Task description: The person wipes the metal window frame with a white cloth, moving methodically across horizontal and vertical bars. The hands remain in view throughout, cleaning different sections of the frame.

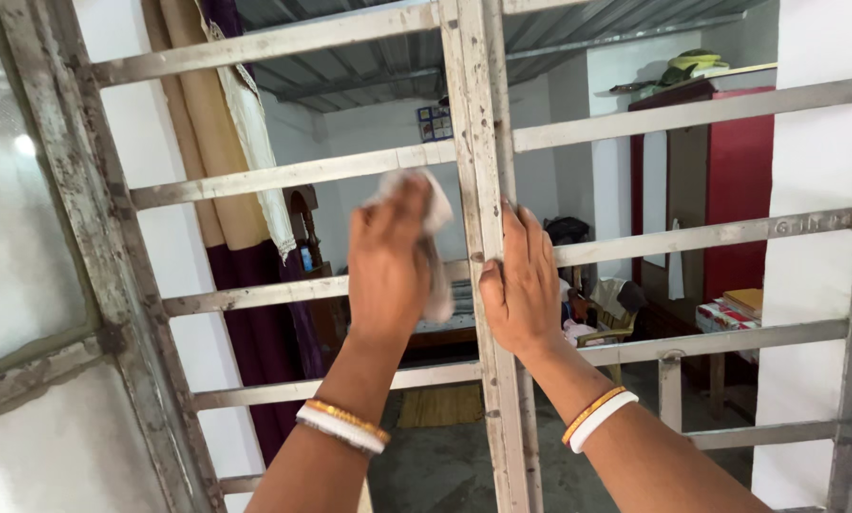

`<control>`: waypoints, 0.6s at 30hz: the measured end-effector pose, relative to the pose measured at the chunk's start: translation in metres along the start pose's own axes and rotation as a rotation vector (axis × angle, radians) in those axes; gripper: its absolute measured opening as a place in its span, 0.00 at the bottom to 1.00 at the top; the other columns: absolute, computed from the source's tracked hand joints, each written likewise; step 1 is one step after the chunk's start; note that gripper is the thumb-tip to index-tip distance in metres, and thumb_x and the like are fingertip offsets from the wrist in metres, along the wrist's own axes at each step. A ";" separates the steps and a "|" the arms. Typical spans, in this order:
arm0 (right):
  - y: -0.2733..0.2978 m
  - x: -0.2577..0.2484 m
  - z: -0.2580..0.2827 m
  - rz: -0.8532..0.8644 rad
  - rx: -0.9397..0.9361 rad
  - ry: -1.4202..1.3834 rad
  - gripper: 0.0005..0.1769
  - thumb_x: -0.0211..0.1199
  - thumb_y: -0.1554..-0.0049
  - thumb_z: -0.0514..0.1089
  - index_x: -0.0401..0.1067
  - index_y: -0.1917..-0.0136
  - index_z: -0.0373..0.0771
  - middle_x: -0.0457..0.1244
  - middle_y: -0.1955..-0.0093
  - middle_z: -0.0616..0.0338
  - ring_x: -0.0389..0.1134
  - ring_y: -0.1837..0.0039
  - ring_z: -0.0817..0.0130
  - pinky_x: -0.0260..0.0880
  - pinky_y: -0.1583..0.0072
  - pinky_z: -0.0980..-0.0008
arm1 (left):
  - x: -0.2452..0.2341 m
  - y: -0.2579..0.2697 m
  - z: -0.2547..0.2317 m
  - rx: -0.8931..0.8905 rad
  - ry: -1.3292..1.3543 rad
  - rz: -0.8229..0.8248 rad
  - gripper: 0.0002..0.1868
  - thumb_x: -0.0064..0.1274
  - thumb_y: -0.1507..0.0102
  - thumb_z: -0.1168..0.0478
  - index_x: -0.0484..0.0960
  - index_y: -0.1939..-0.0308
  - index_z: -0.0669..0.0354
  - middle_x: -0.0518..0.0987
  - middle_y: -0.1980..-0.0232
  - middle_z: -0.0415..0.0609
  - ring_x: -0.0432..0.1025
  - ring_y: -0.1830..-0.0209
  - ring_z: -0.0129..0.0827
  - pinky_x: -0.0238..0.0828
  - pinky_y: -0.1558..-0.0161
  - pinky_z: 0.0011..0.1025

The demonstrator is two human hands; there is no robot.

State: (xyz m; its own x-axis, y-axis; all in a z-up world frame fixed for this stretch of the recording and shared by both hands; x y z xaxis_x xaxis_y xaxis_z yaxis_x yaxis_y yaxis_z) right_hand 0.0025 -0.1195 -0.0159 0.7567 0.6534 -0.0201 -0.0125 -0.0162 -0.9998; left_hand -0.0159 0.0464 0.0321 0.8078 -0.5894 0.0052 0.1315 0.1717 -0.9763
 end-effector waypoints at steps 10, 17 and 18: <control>0.004 0.003 -0.006 0.015 -0.007 0.016 0.35 0.48 0.42 0.40 0.52 0.22 0.32 0.52 0.25 0.30 0.53 0.24 0.33 0.51 0.24 0.42 | 0.049 -0.035 0.004 -0.015 -0.093 0.018 0.36 0.55 0.45 0.77 0.75 0.31 0.62 0.74 0.28 0.50 0.74 0.47 0.53 0.75 0.44 0.41; 0.002 -0.001 -0.003 0.021 -0.010 0.024 0.36 0.49 0.43 0.39 0.53 0.22 0.31 0.52 0.25 0.30 0.54 0.25 0.32 0.52 0.25 0.42 | 0.033 -0.028 0.049 -0.053 -0.314 -0.011 0.36 0.56 0.44 0.75 0.73 0.29 0.61 0.72 0.27 0.54 0.76 0.36 0.45 0.75 0.37 0.41; 0.002 -0.001 -0.002 0.015 -0.012 0.030 0.36 0.50 0.43 0.38 0.53 0.22 0.31 0.52 0.25 0.30 0.54 0.25 0.32 0.52 0.26 0.42 | 0.030 -0.027 0.049 -0.148 -0.236 -0.023 0.33 0.57 0.39 0.74 0.72 0.28 0.60 0.71 0.26 0.53 0.76 0.40 0.46 0.77 0.40 0.39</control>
State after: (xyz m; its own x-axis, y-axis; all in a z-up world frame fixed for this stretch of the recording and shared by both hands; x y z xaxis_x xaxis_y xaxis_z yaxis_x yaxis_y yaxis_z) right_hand 0.0028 -0.1212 -0.0177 0.7759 0.6299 -0.0349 -0.0165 -0.0351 -0.9992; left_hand 0.0325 0.0627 0.0690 0.9193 -0.3888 0.0609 0.0800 0.0332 -0.9962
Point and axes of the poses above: each hand's wrist, its own y-axis away from the middle knuckle, its own x-axis out of the palm, z = x × y, the point moved 1 cm from there along -y, towards the middle knuckle
